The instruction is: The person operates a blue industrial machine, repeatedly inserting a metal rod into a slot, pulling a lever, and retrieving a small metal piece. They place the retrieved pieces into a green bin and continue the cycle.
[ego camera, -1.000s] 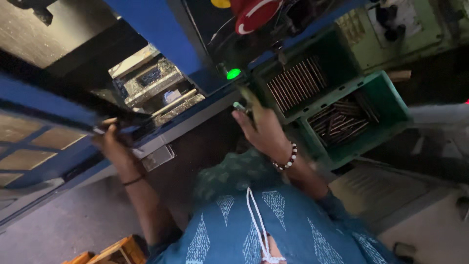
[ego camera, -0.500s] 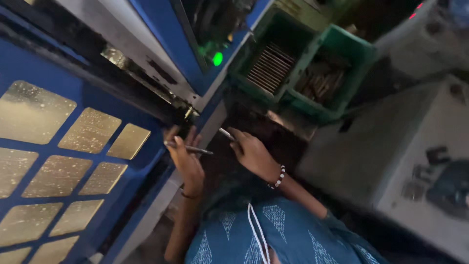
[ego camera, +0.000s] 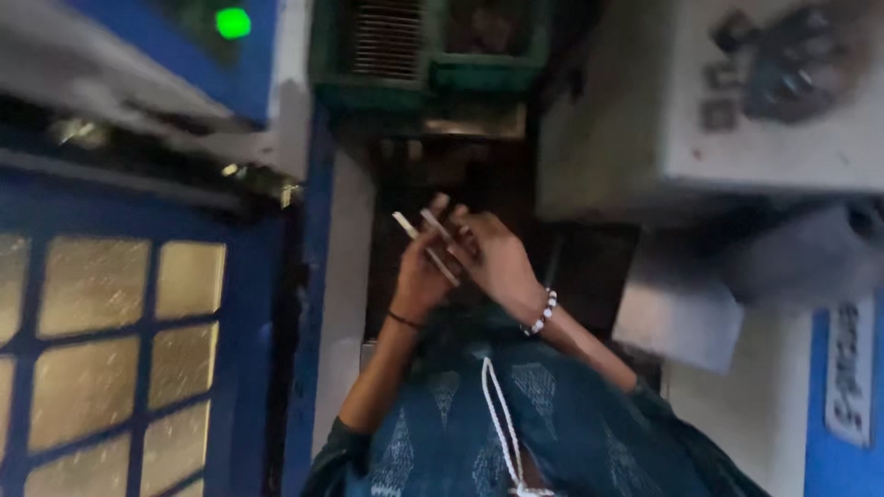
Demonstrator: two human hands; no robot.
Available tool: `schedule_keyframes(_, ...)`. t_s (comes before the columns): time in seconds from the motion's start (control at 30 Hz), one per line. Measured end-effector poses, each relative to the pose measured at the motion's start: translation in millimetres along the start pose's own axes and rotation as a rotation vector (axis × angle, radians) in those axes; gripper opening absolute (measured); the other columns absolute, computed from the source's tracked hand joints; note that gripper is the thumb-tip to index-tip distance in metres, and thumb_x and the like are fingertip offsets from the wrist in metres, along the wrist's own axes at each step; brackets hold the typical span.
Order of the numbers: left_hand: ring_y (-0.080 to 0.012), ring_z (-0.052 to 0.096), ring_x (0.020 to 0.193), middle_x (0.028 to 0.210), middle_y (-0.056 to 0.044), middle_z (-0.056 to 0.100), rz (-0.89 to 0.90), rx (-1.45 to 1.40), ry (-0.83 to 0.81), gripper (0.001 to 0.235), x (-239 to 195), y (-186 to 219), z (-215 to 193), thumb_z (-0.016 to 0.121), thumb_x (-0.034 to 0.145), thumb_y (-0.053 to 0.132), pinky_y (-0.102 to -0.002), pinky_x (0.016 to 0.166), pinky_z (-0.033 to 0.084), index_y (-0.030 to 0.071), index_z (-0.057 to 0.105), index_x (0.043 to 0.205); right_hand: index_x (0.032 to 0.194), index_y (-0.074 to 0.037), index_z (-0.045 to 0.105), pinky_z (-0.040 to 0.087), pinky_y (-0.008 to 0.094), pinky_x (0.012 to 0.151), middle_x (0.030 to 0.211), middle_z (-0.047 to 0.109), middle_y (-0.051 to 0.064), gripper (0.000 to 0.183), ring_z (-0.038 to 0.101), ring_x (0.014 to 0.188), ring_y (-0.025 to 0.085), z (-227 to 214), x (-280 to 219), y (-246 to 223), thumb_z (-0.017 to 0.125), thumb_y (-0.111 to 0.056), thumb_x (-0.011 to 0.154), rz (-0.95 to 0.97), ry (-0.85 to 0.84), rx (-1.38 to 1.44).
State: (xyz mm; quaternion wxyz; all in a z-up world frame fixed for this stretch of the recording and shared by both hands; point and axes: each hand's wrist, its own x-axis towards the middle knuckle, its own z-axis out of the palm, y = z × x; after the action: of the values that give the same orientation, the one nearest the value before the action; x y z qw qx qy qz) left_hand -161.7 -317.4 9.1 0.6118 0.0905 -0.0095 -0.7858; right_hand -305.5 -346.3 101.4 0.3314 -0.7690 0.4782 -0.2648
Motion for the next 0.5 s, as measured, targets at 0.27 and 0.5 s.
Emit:
schedule_keyframes(0.27, -0.0283, 0.047, 0.143, 0.167, -0.009, 0.039, -0.296, 0.187, -0.127, 0.064, 58.6, -56.3, 63.6, 0.057, 0.103, 0.015, -0.042, 0.105, 0.049, 0.016, 0.034, 0.163, 0.102, -0.005, 0.076, 0.054, 0.042, 0.079, 0.094, 0.069, 0.017, 0.026, 0.068, 0.089, 0.033, -86.5, -31.9, 75.9, 0.081, -0.022, 0.082, 0.14, -0.031, 0.036)
schedule_keyframes(0.5, -0.0254, 0.044, 0.147, 0.159, -0.008, 0.046, -0.275, 0.376, -0.133, 0.061, 137.6, -136.2, 102.6, 0.053, 0.108, 0.037, -0.044, 0.119, 0.041, 0.005, 0.039, 0.158, 0.117, -0.004, 0.064, 0.061, 0.03, 0.08, 0.106, 0.073, 0.009, 0.022, 0.075, 0.094, 0.018, -193.7, -46.4, 158.1, 0.066, -0.016, 0.098, 0.27, 0.161, 0.426)
